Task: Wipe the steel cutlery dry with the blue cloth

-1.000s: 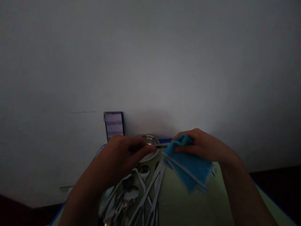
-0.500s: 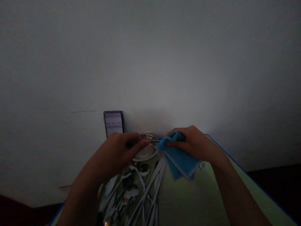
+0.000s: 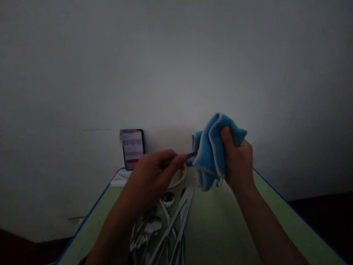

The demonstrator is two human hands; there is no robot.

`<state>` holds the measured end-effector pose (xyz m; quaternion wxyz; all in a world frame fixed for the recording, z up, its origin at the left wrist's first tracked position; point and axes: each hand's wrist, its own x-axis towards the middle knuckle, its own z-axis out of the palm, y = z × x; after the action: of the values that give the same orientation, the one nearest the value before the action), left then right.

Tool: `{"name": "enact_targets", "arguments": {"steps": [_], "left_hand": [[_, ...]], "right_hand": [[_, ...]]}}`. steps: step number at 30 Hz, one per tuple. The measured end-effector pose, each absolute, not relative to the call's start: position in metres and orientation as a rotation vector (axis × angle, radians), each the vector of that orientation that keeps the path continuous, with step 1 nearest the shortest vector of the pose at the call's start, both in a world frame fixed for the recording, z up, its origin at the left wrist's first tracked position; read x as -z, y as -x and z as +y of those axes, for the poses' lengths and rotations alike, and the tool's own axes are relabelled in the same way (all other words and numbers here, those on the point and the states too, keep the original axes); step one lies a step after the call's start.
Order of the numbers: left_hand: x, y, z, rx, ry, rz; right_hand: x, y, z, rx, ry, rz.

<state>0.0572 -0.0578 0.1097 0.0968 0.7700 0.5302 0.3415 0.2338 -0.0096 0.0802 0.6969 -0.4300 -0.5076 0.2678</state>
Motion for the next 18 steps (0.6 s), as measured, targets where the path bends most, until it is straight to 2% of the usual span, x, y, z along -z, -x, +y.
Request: {"name": "enact_targets", "arguments": {"steps": [4,11,18], "left_hand": [[-0.111,-0.061,-0.057,-0.915,-2.293,1.675],[-0.115,-0.048,-0.059,-0.861,-2.325,1.822],[-0.114,-0.04,-0.059,-0.728,-2.394,1.64]], "right_hand": [[-0.064,-0.223,0.004,-0.683,0.948,-1.12],[-0.071,-0.244,0.009,-1.024,0.922,-1.568],[-0.09,-0.274,-0.002,-0.982,0.993,-2.14]]}}
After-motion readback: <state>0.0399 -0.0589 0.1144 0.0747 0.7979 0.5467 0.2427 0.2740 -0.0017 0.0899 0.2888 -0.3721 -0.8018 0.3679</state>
